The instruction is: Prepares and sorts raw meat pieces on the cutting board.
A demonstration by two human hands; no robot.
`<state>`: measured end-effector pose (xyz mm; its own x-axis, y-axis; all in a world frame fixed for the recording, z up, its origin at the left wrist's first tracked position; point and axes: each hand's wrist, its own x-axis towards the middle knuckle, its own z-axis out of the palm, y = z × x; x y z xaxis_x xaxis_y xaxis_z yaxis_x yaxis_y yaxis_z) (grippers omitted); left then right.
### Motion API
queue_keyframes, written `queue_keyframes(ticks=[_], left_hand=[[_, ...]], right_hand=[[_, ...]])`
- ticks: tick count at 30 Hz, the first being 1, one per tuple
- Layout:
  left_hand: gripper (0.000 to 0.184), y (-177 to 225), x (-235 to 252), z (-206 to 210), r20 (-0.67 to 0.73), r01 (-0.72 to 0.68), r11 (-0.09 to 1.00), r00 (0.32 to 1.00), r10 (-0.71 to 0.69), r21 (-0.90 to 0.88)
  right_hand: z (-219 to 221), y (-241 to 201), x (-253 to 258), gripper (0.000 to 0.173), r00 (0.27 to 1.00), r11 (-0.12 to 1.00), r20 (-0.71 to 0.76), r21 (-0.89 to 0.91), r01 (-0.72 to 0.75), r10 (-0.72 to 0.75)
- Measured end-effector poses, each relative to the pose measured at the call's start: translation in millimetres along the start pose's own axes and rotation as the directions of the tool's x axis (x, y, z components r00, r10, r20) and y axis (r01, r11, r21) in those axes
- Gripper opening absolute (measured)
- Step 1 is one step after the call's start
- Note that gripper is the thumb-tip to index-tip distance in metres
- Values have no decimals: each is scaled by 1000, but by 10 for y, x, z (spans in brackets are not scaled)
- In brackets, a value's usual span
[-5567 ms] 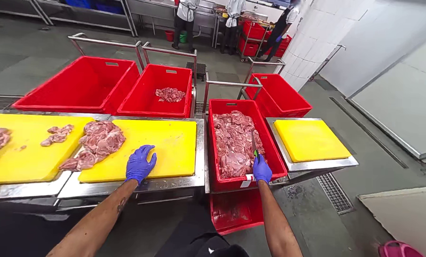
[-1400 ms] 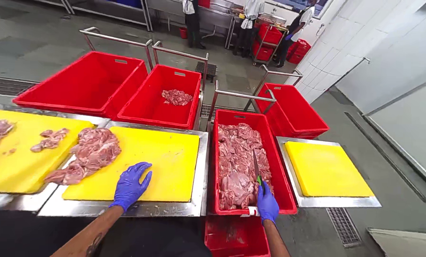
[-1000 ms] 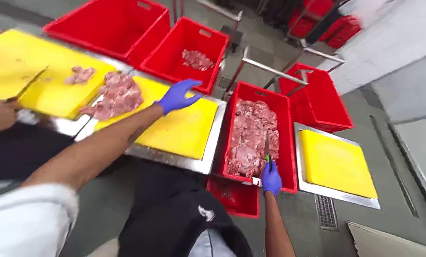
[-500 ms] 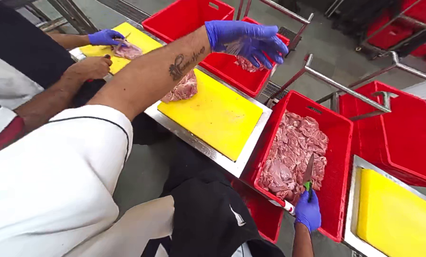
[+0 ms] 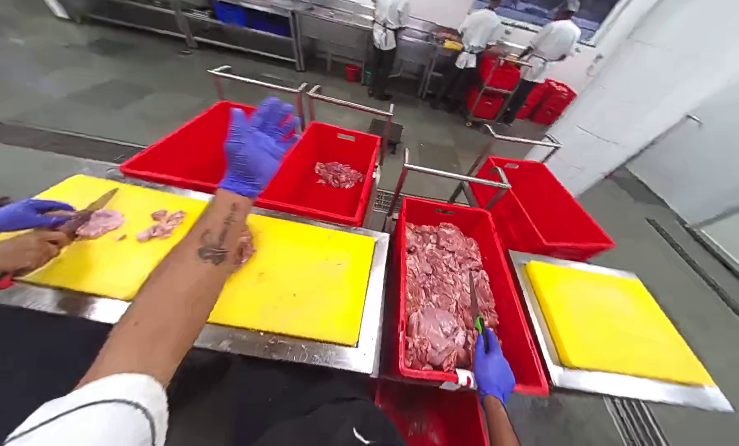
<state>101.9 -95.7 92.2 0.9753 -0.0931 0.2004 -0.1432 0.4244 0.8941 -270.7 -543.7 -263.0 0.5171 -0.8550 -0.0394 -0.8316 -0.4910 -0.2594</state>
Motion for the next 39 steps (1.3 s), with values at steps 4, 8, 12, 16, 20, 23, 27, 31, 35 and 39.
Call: queue_keyframes(ticks=[4,8,12,16,20,23,27,31,35,39], left_hand=[[71,-453,319,-927,3,-80,995,997,80,-55],[67,-712,319,-938,70,-31,999,997,31,10],[63,-1168,205,-901,144,90,993,985,-100,72],[53,-1640,-73,-964,128,235,958,958,-257,165],[49,-2018,-444,-1151,67,202,778,952,-298,594],[44,-2275,-906,-1355,105,22,539,973,-204,842],[43,-2491,-1731,-1634,240,-209,343,970,-49,916],[38,-2504,-2363,-1941,299,-315,171,948,111,934],[39,-2609,-2509,-2143,265,-302,136,935,235,944],[41,-2632,-2389,-2094,169,-203,144,962,215,969]], right_hand=[[21,52,1,44,1000,1000,-17,-27,3,-3],[46,0,57,44,999,999,-34,-32,7,-8],[17,21,8,44,1000,999,6,-38,4,-3],[51,43,40,45,1000,999,9,-46,13,-12],[67,37,50,45,1000,999,-2,-41,17,-17],[52,18,54,44,1000,999,-3,-40,6,-6],[51,60,29,44,1000,999,4,-51,11,-10],[62,38,8,47,998,998,-5,5,64,-64],[40,57,-10,47,998,998,-6,6,62,-62],[82,61,10,45,999,998,-3,-35,45,-45]])
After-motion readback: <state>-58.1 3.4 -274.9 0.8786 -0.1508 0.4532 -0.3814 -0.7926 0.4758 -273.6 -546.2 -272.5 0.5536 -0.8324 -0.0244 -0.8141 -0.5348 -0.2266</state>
